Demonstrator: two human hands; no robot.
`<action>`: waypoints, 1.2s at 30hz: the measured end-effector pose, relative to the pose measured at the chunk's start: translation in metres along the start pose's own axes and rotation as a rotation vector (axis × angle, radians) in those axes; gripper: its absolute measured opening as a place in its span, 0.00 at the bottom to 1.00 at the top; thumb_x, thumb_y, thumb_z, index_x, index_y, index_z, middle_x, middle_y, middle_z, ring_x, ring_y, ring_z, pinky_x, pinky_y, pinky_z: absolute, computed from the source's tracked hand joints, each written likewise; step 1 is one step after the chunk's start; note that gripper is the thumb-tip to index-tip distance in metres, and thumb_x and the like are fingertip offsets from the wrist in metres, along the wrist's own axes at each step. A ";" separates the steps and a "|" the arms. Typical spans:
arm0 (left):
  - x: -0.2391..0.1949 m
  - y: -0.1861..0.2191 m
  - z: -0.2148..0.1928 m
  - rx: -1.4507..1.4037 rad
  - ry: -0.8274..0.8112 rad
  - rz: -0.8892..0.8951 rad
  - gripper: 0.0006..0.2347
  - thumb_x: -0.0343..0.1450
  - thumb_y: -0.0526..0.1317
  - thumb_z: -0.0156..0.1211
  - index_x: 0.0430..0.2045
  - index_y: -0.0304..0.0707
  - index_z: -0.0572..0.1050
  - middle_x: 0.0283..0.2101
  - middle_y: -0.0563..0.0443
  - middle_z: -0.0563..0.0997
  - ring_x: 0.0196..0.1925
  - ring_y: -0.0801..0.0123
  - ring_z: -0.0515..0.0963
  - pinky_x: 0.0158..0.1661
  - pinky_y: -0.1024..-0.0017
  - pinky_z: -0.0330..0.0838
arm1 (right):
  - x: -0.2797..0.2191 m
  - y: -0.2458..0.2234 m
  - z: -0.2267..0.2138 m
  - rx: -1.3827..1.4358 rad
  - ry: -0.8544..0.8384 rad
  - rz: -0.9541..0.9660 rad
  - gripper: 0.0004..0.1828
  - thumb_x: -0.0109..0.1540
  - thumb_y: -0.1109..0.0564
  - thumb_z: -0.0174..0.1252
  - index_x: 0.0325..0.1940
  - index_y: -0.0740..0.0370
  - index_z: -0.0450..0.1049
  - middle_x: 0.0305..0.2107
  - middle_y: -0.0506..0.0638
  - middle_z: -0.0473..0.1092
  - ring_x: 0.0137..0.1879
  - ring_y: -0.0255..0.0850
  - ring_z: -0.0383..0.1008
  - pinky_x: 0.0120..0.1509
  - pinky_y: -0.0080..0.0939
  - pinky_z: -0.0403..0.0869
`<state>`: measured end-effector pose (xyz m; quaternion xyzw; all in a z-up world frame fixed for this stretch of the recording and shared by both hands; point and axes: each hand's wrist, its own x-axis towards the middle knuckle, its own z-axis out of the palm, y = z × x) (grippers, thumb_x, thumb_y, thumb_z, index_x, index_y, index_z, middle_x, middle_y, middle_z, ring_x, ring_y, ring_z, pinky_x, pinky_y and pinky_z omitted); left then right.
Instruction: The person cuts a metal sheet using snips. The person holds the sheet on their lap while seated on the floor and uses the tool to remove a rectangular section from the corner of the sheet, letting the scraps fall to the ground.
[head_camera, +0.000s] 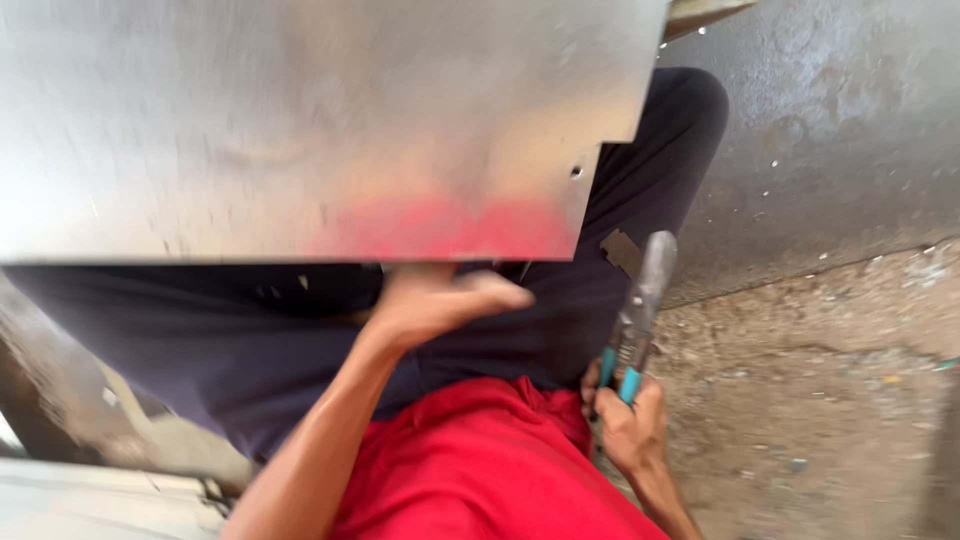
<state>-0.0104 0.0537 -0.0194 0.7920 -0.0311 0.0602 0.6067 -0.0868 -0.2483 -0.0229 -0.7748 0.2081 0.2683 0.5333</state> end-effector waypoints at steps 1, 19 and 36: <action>-0.007 0.009 -0.007 -0.470 0.118 -0.196 0.20 0.63 0.42 0.74 0.44 0.30 0.76 0.42 0.43 0.83 0.46 0.57 0.83 0.42 0.63 0.74 | 0.000 -0.008 0.004 0.046 -0.028 -0.010 0.14 0.54 0.61 0.50 0.39 0.71 0.75 0.25 0.53 0.73 0.29 0.41 0.73 0.33 0.39 0.73; 0.095 0.031 0.081 -0.634 0.112 -0.428 0.09 0.72 0.37 0.69 0.40 0.29 0.83 0.36 0.49 0.86 0.40 0.72 0.85 0.48 0.74 0.80 | 0.033 -0.112 0.084 0.399 -0.193 -0.066 0.21 0.50 0.61 0.42 0.47 0.65 0.68 0.31 0.49 0.68 0.35 0.34 0.67 0.33 0.35 0.67; 0.050 0.047 0.020 -0.844 0.161 -0.534 0.11 0.64 0.37 0.73 0.33 0.25 0.83 0.32 0.48 0.86 0.36 0.67 0.86 0.44 0.69 0.83 | -0.011 -0.083 -0.006 -0.378 -0.481 -0.204 0.15 0.52 0.60 0.48 0.42 0.65 0.72 0.30 0.54 0.69 0.36 0.42 0.68 0.43 0.40 0.72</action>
